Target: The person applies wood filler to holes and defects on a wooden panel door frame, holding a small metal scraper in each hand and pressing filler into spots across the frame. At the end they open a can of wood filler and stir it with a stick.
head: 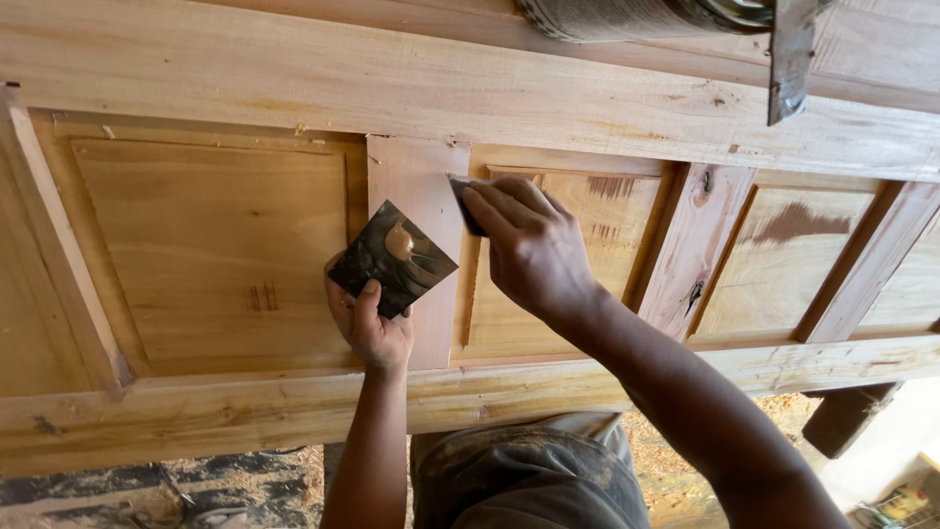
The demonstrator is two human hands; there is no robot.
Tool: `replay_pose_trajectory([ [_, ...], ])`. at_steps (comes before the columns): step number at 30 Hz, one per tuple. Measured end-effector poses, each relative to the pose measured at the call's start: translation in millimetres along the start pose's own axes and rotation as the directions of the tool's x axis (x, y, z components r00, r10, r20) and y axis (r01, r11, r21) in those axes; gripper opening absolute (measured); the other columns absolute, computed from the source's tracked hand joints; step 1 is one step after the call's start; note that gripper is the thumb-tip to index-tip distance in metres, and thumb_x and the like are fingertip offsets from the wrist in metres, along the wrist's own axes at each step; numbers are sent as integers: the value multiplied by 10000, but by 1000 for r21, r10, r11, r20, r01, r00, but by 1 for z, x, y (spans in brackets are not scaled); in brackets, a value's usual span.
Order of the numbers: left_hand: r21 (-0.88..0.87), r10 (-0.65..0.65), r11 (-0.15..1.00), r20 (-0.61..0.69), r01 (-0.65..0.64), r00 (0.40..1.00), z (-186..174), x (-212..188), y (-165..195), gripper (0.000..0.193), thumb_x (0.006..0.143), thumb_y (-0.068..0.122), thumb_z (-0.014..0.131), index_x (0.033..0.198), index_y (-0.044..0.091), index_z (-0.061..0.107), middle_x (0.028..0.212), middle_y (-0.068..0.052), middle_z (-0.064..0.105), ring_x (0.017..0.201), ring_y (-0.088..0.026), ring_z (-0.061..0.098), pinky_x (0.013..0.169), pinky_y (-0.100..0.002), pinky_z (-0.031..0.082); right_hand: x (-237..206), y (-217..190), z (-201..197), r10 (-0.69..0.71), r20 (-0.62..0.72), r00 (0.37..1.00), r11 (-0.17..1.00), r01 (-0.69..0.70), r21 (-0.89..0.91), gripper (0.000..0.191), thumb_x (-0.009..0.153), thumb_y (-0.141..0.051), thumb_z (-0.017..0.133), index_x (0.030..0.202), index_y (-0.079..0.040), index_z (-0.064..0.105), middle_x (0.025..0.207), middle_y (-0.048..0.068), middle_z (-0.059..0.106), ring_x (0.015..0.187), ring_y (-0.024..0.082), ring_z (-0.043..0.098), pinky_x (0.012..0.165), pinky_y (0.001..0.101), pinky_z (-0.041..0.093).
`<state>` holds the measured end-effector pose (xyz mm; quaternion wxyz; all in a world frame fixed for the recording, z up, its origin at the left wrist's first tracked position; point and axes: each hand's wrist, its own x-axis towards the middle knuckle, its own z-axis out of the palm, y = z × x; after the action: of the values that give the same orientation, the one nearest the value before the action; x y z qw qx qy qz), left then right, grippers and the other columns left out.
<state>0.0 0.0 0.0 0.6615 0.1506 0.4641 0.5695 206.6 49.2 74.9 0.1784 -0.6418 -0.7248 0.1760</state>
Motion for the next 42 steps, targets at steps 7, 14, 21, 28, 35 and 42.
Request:
replay_pose_trajectory([
  [7, 46, 1, 999, -10, -1, 1000, -13, 12, -4, 355, 928, 71, 541, 1271, -2, 488, 1001, -129, 613, 672, -164, 578, 489, -277, 469, -21, 12, 54, 799, 88, 595, 361, -592, 721, 168, 952, -8, 643, 1070, 71, 732, 885, 136, 777, 768, 127, 692, 696, 288, 585],
  [14, 61, 3, 998, 0, -3, 1000, 1, 14, 2, 339, 935, 66, 536, 1262, -25, 519, 1024, -128, 622, 721, -174, 609, 575, -290, 527, 3, 21, 51, 757, 117, 643, 343, -543, 766, 166, 960, -10, 619, 1043, 91, 722, 856, 124, 759, 724, 129, 672, 648, 285, 575],
  [21, 55, -92, 994, -119, 99, 989, 11, -2, 6, 336, 912, 33, 518, 1249, 25, 516, 989, -108, 636, 631, -159, 605, 471, -265, 493, -37, 10, 1, 578, 9, 816, 555, -401, 729, 286, 1001, 12, 598, 1270, 93, 654, 1134, 197, 758, 1021, 203, 751, 892, 329, 631],
  [28, -138, -189, 973, -16, 185, 982, 44, -40, -9, 251, 993, 23, 510, 1242, -11, 518, 970, -118, 631, 628, -153, 579, 480, -268, 452, -112, -7, -25, 140, 48, 989, 849, -145, 509, 270, 996, 42, 583, 1257, 68, 647, 1194, 223, 730, 1059, 347, 752, 901, 369, 630],
  [35, 35, -178, 983, -22, 178, 984, 35, -78, -1, 329, 938, 37, 526, 1264, 1, 529, 955, -92, 638, 622, -130, 579, 442, -263, 434, -147, 49, -58, 126, 366, 922, 826, -302, 476, 216, 960, -3, 646, 1163, -7, 719, 1097, 165, 774, 818, 239, 785, 657, 332, 634],
  [42, 237, -273, 937, 34, 257, 961, 20, -116, 7, 269, 930, 42, 525, 1197, 38, 551, 809, -41, 594, 520, -71, 508, 408, -243, 393, -95, 77, -94, -503, 368, 782, 813, 284, 508, 236, 907, 1, 716, 1142, -5, 706, 1037, 131, 756, 873, 242, 748, 692, 353, 635],
])
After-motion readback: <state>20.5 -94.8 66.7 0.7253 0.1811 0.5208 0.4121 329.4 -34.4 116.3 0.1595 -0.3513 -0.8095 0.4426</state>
